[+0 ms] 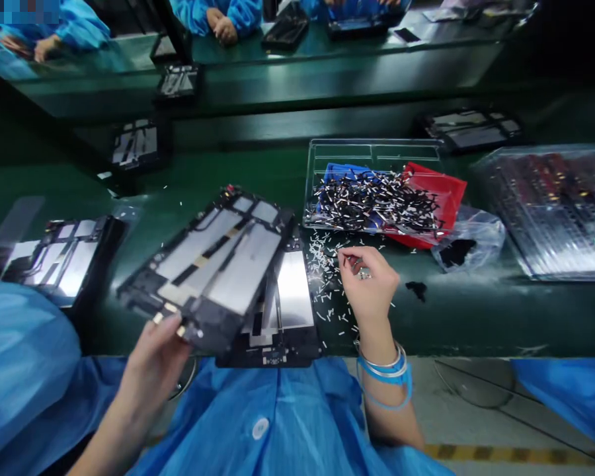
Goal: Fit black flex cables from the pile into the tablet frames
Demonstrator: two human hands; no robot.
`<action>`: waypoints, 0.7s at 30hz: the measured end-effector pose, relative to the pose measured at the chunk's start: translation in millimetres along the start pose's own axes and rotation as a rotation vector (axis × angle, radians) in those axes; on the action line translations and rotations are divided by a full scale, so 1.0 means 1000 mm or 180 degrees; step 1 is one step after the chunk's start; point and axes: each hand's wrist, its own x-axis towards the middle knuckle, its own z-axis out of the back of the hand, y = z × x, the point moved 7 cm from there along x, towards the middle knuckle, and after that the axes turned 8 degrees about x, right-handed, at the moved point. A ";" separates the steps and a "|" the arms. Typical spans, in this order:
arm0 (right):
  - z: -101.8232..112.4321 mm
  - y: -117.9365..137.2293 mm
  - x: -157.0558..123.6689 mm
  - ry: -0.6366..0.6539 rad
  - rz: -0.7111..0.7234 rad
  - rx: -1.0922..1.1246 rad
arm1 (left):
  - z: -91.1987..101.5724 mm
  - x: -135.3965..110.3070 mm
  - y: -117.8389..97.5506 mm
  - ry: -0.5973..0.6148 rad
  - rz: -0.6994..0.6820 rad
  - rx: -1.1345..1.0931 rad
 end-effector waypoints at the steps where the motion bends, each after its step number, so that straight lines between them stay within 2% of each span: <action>1: 0.001 -0.005 0.001 -0.0032 -0.0199 0.0176 | 0.006 -0.013 0.019 0.0034 0.0181 -0.0001; 3: 0.002 -0.011 0.002 -0.0090 -0.0537 0.0640 | 0.010 -0.031 0.049 0.0382 0.0461 0.0012; 4: 0.001 -0.011 0.003 -0.0112 -0.0645 0.0881 | 0.007 -0.037 0.061 0.0753 0.0572 0.0109; 6: -0.001 -0.004 0.005 -0.0066 -0.0744 0.1270 | -0.005 -0.048 0.078 0.1764 0.0757 0.0550; 8: -0.010 0.011 0.004 0.0197 -0.0806 0.1465 | -0.016 -0.060 0.086 0.2898 0.0871 0.1116; 10: -0.029 0.031 0.001 0.0726 -0.0918 0.1528 | -0.021 -0.068 0.080 0.3811 0.0674 0.1451; 11: -0.041 0.041 -0.003 0.1041 -0.1000 0.1542 | -0.022 -0.070 0.074 0.4139 0.0471 0.1520; 14: -0.079 0.067 -0.019 0.1883 -0.1284 0.1559 | -0.018 -0.070 0.048 0.4678 -0.0186 0.1544; 15: -0.091 0.072 -0.025 0.2116 -0.1392 0.1559 | -0.016 -0.068 0.040 0.4705 -0.0336 0.1489; 16: -0.103 0.076 -0.031 0.2316 -0.1503 0.1554 | -0.013 -0.062 0.032 0.4575 -0.0461 0.1387; 17: -0.113 0.078 -0.037 0.2478 -0.1615 0.1534 | -0.010 -0.052 0.024 0.4246 -0.0576 0.1264; 18: -0.121 0.079 -0.041 0.2595 -0.1710 0.1500 | -0.005 -0.037 0.017 0.3711 -0.0689 0.1155; 21: -0.138 0.077 -0.048 0.2674 -0.1790 0.1364 | 0.017 0.010 0.000 0.1706 -0.1186 0.1232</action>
